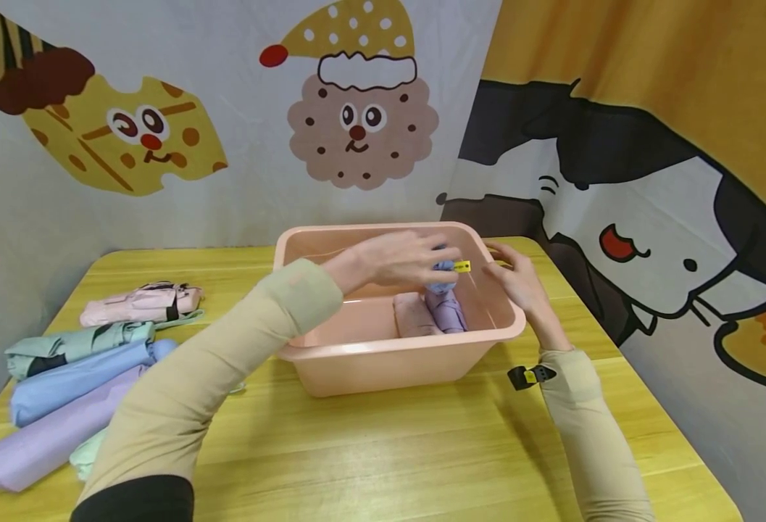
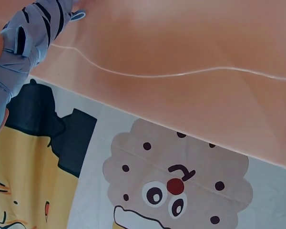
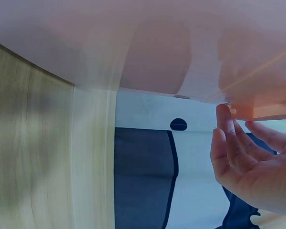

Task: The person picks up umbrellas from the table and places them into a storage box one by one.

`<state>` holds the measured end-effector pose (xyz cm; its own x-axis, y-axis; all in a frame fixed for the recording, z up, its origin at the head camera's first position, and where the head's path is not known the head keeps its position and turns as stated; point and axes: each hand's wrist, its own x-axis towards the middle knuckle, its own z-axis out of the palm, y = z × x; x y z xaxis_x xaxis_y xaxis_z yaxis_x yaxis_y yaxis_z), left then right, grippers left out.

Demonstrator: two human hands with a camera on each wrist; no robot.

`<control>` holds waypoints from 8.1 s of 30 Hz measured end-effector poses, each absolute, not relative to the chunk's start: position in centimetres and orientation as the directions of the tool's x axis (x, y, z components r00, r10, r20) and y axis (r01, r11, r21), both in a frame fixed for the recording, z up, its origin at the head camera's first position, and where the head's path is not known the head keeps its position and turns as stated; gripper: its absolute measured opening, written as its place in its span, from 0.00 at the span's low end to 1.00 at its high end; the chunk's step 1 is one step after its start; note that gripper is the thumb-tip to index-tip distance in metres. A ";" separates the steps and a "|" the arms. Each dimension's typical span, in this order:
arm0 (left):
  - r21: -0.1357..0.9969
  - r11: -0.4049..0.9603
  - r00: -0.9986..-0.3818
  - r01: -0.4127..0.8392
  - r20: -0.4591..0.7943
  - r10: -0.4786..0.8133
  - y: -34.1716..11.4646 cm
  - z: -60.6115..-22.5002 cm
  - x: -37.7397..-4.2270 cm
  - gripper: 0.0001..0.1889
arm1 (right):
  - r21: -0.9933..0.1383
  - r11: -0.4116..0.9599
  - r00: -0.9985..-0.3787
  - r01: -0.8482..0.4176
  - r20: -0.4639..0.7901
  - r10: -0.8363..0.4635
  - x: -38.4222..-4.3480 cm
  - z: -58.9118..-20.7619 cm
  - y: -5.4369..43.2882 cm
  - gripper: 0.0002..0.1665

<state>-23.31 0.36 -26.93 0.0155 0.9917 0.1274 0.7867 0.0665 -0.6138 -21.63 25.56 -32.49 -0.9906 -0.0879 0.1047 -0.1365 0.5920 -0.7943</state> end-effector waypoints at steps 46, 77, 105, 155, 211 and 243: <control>-0.473 0.193 -0.324 0.859 -0.214 0.921 0.7 -28.8 -22.3 0.25 | -0.767 0.623 -0.988 -0.154 0.140 -0.071 -22.0 -32.8 25.6 0.30; -0.073 0.741 -0.668 0.667 0.382 0.639 -10.5 -22.6 -19.2 0.13 | -0.775 0.615 -0.989 -0.143 0.128 -0.069 -21.9 -32.9 25.6 0.30; -0.028 0.908 -0.908 0.419 -0.009 0.418 -22.6 -37.9 -11.3 0.20 | -0.769 0.621 -0.988 -0.149 0.138 -0.066 -22.1 -32.8 25.6 0.30; 0.111 0.926 -0.906 0.360 -0.195 0.375 -23.1 -38.0 -9.9 0.29 | -0.782 0.605 -0.989 -0.150 0.130 -0.078 -21.8 -32.7 25.5 0.30; 0.119 0.943 -0.841 0.312 0.497 0.215 -23.1 -33.7 -8.8 0.30 | -0.789 0.598 -0.990 -0.139 0.122 -0.070 -21.8 -32.7 25.5 0.30; -0.107 0.893 -0.603 0.437 0.702 0.379 -22.0 -32.8 -9.9 0.32 | -0.792 0.592 -0.988 -0.151 0.131 -0.076 -21.9 -32.9 25.5 0.30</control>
